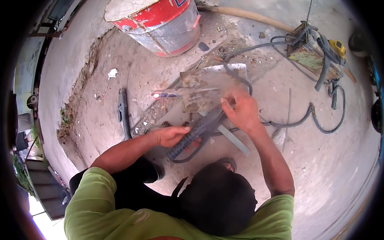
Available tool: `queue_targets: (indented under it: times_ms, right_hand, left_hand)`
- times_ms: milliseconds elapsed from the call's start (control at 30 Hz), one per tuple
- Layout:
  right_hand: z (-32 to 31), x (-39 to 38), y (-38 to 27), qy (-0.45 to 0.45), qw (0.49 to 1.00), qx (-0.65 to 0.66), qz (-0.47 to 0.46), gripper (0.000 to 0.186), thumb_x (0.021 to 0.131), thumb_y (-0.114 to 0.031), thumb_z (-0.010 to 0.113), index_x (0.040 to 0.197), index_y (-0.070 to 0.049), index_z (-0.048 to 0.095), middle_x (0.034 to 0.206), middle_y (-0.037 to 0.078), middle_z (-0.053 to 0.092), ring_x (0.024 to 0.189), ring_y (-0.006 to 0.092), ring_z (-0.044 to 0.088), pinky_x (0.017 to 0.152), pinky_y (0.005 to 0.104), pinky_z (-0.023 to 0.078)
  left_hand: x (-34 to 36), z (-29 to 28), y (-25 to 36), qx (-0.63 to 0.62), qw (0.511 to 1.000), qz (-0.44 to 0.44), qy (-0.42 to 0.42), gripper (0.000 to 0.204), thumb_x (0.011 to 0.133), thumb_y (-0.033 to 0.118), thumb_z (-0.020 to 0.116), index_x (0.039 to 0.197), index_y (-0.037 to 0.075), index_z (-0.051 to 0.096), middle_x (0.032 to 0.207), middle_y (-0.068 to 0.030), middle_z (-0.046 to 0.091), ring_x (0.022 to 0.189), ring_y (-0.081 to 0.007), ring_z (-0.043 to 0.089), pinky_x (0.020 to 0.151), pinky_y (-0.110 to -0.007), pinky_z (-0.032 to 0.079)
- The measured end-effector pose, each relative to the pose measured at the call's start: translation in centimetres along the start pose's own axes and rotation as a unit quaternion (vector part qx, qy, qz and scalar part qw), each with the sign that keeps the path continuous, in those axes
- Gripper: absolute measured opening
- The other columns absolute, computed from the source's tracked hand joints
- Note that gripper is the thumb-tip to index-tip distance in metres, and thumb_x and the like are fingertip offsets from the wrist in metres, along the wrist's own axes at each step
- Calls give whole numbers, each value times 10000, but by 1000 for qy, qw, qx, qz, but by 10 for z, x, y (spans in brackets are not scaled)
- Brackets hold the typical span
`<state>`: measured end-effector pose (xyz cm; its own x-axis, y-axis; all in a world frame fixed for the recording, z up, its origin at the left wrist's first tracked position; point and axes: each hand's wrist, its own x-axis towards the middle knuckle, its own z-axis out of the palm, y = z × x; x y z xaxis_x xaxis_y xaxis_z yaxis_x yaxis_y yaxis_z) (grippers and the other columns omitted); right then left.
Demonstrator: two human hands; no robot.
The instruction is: The person welds metal pieces together using a welding tool and then strikes the welded joint with a hammer.
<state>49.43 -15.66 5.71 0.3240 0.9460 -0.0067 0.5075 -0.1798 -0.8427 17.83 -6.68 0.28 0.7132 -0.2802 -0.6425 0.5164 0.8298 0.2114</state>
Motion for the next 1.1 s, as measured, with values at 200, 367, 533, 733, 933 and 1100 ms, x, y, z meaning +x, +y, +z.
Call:
queue_targets:
  times_ms: [200, 367, 533, 733, 933, 1100]
  right_hand:
    - [-5, -4, 4, -14, 998, -60, -21, 163, 907, -208, 724, 983, -64, 705, 868, 125, 703, 825, 307, 693, 758, 418, 548]
    - [1, 5, -1, -53, 996, -77, -4, 182, 893, -245, 718, 983, -86, 726, 874, 123, 729, 879, 346, 699, 795, 463, 550]
    - [-2, 7, 40, 30, 969, -244, 15, 208, 875, -253, 734, 985, -81, 693, 947, 128, 690, 904, 349, 674, 815, 478, 541]
    - [-17, 2, 69, 51, 973, -180, 134, 262, 866, -273, 746, 1007, -60, 687, 954, 136, 674, 911, 344, 672, 830, 454, 537]
    - [-16, -7, 83, 34, 975, -136, 171, 309, 870, -291, 729, 1072, -59, 702, 987, 154, 715, 950, 341, 698, 855, 434, 548]
    - [-11, -7, 87, 25, 975, -132, 176, 324, 874, -285, 721, 1086, -42, 697, 997, 164, 722, 961, 338, 706, 863, 434, 551]
  left_hand:
    - [15, 24, 1, 171, 978, 3, 122, 611, 1006, 495, 660, 1444, 90, 527, 1278, -78, 598, 1150, -203, 570, 946, -433, 523]
    - [11, 38, 5, 266, 944, -39, 191, 726, 939, 520, 742, 1450, 55, 520, 1283, -87, 583, 1137, -194, 551, 945, -376, 495]
    - [9, 41, 1, 202, 971, 6, 126, 702, 967, 492, 719, 1472, 47, 519, 1304, -88, 575, 1170, -200, 552, 983, -383, 492]
    - [15, 26, -17, 95, 992, 51, 67, 594, 982, 439, 705, 1416, 56, 570, 1322, -94, 576, 1186, -208, 571, 1006, -396, 505]
    - [27, 45, -18, 66, 990, 70, 101, 506, 973, 391, 710, 1333, 53, 599, 1271, -101, 604, 1104, -208, 622, 976, -391, 526]
    - [32, 48, -22, 141, 976, 123, 108, 491, 955, 352, 713, 1302, 29, 586, 1185, -106, 645, 1048, -224, 650, 925, -360, 540]
